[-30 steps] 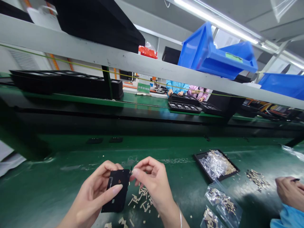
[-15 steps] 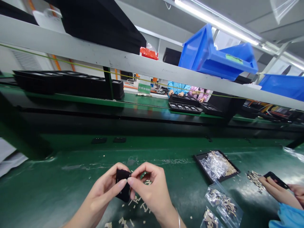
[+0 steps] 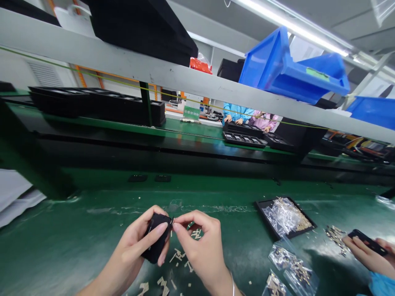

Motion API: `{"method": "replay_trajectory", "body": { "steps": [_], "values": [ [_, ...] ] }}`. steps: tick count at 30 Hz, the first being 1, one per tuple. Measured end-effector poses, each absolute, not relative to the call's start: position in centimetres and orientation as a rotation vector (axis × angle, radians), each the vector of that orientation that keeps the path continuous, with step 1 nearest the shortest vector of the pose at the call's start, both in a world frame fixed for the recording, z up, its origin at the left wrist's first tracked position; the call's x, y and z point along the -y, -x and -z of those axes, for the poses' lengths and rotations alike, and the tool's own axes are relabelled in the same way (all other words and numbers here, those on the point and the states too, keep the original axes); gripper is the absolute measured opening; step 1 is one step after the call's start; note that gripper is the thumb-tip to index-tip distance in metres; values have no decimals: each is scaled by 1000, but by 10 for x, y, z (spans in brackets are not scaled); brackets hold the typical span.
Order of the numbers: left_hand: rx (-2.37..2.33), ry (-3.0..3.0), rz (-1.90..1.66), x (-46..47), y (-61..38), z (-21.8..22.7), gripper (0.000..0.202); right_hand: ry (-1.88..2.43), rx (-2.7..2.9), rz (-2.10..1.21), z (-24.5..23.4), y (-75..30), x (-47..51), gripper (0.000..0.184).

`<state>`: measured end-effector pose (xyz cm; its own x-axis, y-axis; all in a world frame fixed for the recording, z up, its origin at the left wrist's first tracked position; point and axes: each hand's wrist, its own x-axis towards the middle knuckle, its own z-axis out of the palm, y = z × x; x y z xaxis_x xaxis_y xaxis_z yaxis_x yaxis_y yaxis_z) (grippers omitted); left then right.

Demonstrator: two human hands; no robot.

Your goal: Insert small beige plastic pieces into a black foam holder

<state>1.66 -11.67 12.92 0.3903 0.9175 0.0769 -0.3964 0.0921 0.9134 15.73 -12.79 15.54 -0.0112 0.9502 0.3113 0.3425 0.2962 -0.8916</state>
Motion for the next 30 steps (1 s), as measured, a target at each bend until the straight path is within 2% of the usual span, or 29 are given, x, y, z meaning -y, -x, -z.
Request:
{"method": "replay_trajectory", "body": {
  "steps": [30],
  "values": [
    [-692, -1121, -1070, 112, -18, -129, 21, 1250, 1652, -571, -154, -156, 131, 8]
  ]
}}
